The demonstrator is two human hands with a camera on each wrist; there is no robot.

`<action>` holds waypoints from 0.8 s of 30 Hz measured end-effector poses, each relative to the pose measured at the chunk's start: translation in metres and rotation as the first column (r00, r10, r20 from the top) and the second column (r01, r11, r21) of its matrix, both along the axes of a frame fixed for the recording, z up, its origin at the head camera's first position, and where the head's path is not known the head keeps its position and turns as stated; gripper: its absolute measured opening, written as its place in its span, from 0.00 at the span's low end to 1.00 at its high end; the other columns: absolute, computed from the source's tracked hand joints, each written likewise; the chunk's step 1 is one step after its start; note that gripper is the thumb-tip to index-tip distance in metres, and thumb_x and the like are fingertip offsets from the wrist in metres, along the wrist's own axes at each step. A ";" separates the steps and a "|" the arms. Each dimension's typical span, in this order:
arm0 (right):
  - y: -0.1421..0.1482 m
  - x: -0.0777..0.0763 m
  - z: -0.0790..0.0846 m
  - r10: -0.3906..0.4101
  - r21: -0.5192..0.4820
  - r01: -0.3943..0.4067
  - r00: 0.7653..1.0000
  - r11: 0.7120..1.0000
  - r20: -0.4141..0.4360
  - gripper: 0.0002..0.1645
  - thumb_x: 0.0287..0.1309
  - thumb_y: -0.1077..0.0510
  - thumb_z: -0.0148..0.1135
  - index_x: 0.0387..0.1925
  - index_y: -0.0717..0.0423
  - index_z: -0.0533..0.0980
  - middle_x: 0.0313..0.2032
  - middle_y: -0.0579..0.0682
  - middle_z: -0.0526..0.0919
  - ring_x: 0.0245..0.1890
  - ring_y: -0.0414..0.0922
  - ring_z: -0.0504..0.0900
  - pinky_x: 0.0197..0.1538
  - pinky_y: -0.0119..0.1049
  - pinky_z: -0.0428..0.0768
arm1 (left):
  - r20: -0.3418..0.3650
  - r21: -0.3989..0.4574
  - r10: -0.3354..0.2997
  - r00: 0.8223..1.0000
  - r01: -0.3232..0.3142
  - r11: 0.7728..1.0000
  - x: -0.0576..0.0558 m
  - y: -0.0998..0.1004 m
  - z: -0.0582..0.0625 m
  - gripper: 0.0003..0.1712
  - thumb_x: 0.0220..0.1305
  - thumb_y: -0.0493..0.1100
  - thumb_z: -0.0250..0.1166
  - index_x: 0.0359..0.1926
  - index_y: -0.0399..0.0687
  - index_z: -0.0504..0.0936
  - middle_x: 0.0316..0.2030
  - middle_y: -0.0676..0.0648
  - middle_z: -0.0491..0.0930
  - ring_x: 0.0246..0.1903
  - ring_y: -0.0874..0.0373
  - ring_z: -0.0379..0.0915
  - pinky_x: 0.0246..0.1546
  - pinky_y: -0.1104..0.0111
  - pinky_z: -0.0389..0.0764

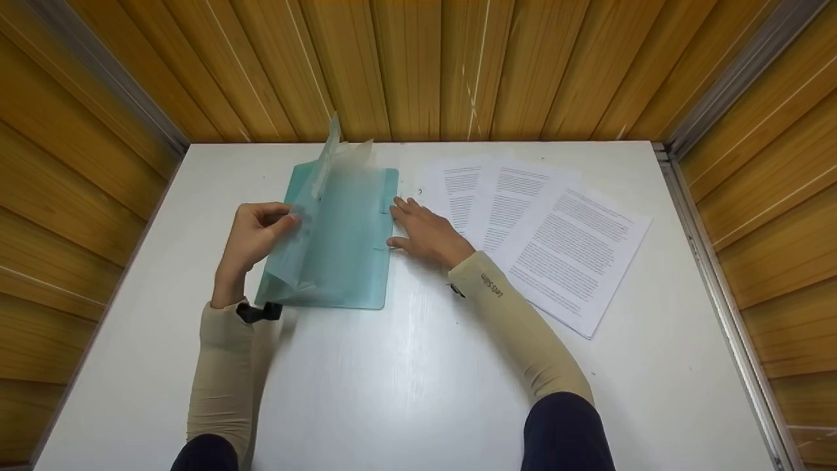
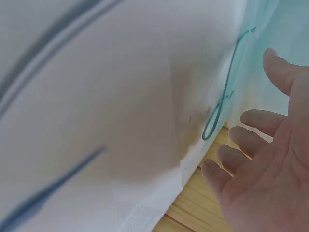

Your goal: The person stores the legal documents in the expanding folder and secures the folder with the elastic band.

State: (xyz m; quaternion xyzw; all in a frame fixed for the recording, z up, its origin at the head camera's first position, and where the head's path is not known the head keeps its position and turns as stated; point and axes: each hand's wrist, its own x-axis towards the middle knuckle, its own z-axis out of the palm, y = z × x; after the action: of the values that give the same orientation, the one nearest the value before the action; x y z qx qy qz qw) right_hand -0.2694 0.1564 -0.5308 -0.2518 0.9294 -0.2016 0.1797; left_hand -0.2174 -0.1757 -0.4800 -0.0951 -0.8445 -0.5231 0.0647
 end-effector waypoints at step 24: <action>0.090 0.034 0.048 -0.195 -0.098 0.180 0.966 0.979 -0.170 0.49 0.75 0.37 0.61 0.84 0.54 0.57 0.83 0.60 0.57 0.82 0.61 0.58 0.78 0.64 0.60 | 0.019 -0.015 0.015 1.000 -0.014 1.000 0.007 0.004 0.009 0.13 0.69 0.37 0.67 0.48 0.36 0.92 0.40 0.40 0.92 0.36 0.51 0.89 0.40 0.58 0.88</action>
State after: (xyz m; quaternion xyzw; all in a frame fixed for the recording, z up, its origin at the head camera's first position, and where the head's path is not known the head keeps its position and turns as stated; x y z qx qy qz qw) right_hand -0.2358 0.2460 -0.4824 -0.1869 0.9523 -0.2323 0.0653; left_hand -0.2107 -0.1718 -0.4714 -0.0845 -0.8495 -0.5174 0.0598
